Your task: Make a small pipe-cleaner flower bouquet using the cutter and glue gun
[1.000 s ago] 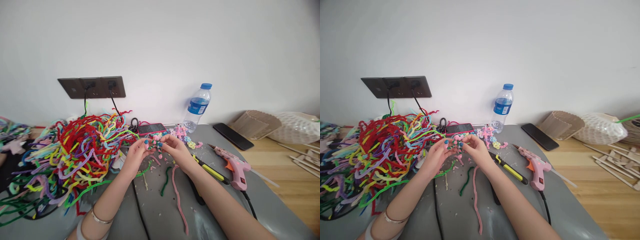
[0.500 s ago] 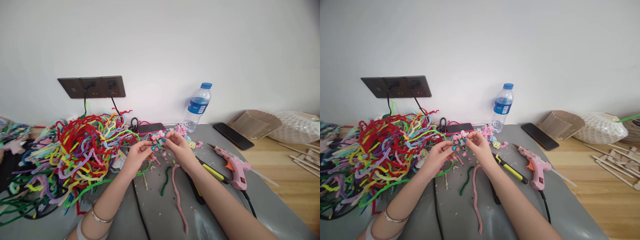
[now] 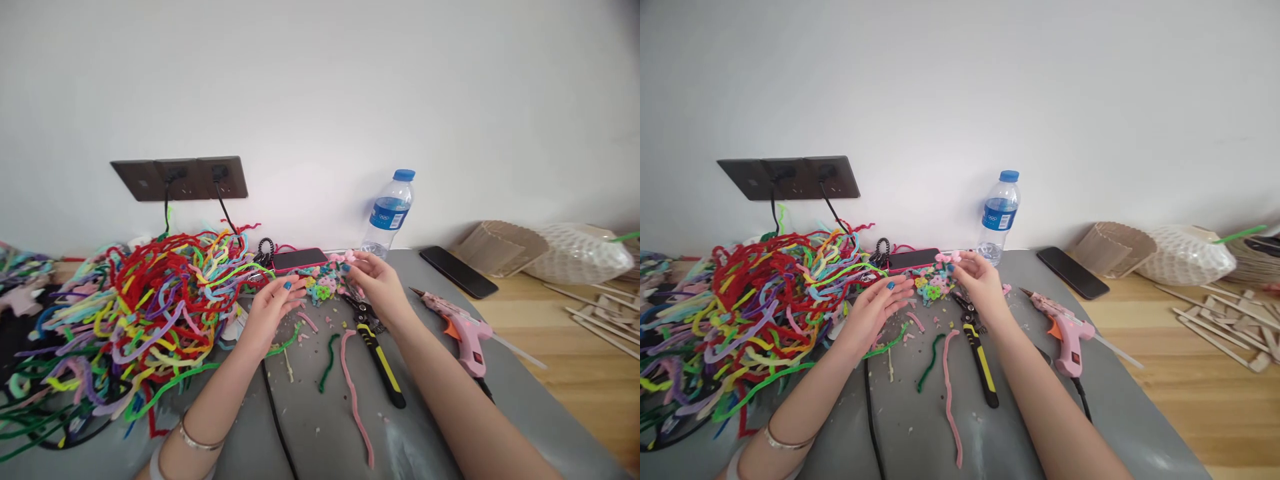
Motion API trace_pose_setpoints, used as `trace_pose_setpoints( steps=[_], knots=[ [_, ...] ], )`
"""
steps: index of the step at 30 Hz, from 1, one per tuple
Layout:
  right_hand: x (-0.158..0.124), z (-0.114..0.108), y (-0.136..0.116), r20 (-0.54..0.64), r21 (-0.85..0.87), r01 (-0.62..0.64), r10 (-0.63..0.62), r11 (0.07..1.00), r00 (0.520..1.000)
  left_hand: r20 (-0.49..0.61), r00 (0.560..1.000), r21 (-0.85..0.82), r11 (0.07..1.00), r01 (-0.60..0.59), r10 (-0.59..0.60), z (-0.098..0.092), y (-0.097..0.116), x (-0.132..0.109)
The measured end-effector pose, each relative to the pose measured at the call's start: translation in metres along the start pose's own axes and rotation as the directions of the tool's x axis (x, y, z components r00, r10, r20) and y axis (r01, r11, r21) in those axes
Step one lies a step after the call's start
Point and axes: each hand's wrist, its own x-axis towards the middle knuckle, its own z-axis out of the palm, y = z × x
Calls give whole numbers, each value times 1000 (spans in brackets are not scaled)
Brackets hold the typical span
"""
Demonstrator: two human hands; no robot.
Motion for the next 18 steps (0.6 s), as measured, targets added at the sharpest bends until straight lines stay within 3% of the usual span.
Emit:
trace_pose_setpoints(
  steps=[4,7,12,18],
  knots=[
    [11,-19,-5,-146,-24,93,-95,995,985,-16,999,-18,999,-31,31,1,2,-1],
    [11,-20,-9,-140,15,80,-77,997,987,-33,998,-5,999,-54,54,2,1,-1],
    [1,-6,-12,82,52,-21,17,998,996,-39,992,99,989,-112,116,1,-4,1],
    [-11,11,-10,369,-59,-16,37,998,929,7,991,201,971,-131,132,2,-1,1]
  ],
)
